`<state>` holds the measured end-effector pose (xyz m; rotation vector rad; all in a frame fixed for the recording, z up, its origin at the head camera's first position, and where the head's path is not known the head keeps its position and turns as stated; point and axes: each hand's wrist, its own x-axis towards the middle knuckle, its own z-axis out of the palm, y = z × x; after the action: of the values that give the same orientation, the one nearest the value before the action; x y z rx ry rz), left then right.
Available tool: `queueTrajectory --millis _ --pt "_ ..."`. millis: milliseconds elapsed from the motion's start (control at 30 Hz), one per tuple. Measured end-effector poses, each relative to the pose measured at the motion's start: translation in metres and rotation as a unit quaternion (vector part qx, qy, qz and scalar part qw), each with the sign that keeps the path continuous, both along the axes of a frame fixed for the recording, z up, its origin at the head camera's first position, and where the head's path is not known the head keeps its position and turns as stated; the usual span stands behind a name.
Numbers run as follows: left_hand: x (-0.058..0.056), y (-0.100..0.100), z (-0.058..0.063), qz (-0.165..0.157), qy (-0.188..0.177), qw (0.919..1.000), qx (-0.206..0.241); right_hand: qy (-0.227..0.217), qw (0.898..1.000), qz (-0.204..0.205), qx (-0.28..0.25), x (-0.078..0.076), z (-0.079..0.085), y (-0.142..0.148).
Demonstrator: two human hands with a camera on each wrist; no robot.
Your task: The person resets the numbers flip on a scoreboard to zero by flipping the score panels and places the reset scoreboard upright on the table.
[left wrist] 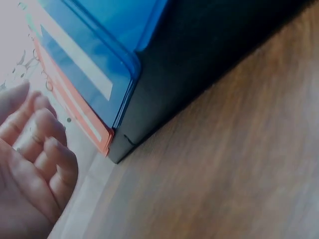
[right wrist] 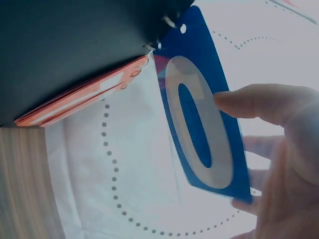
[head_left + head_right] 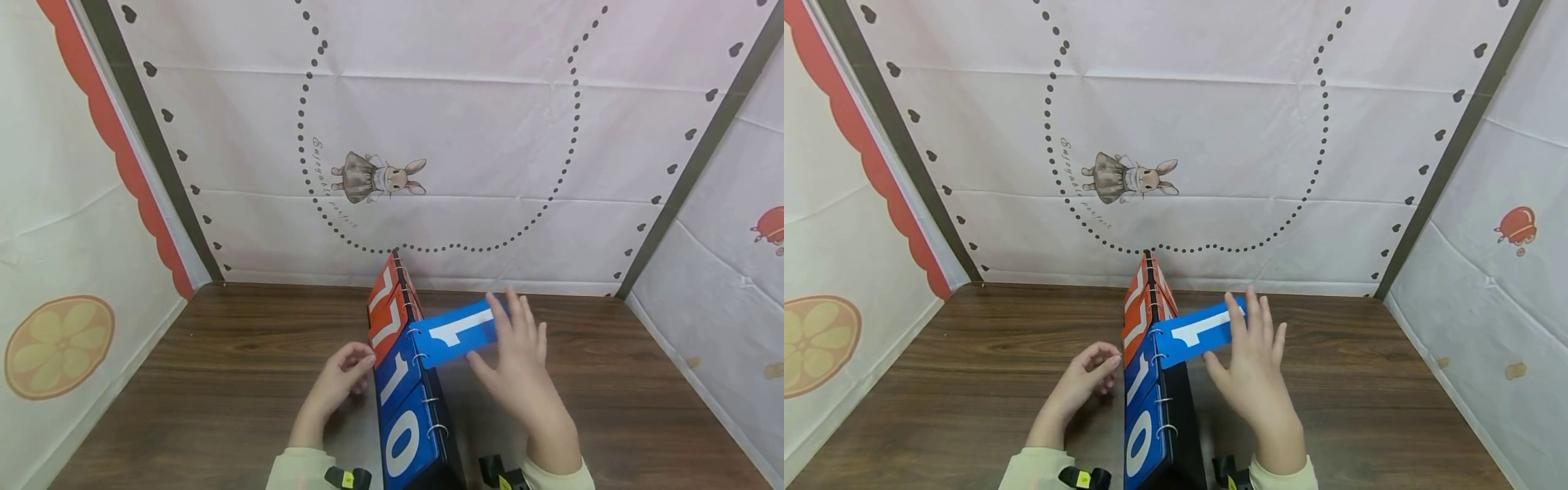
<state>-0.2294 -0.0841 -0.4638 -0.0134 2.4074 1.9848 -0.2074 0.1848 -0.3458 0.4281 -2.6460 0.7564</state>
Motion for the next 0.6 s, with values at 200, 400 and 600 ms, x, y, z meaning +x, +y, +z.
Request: queueTrajectory --millis 200,400,600 --pt "0.006 0.015 0.009 -0.091 0.083 0.9912 0.048 -0.002 0.998 -0.034 -0.057 0.005 0.004 -0.005" --pt "0.008 0.027 0.012 -0.094 0.090 0.9912 0.028 -0.093 0.988 -0.053 -0.110 0.007 0.009 -0.013" --pt "0.020 0.029 0.040 -0.093 0.077 0.9927 0.002 -0.077 0.987 -0.045 -0.134 0.010 0.009 -0.018"
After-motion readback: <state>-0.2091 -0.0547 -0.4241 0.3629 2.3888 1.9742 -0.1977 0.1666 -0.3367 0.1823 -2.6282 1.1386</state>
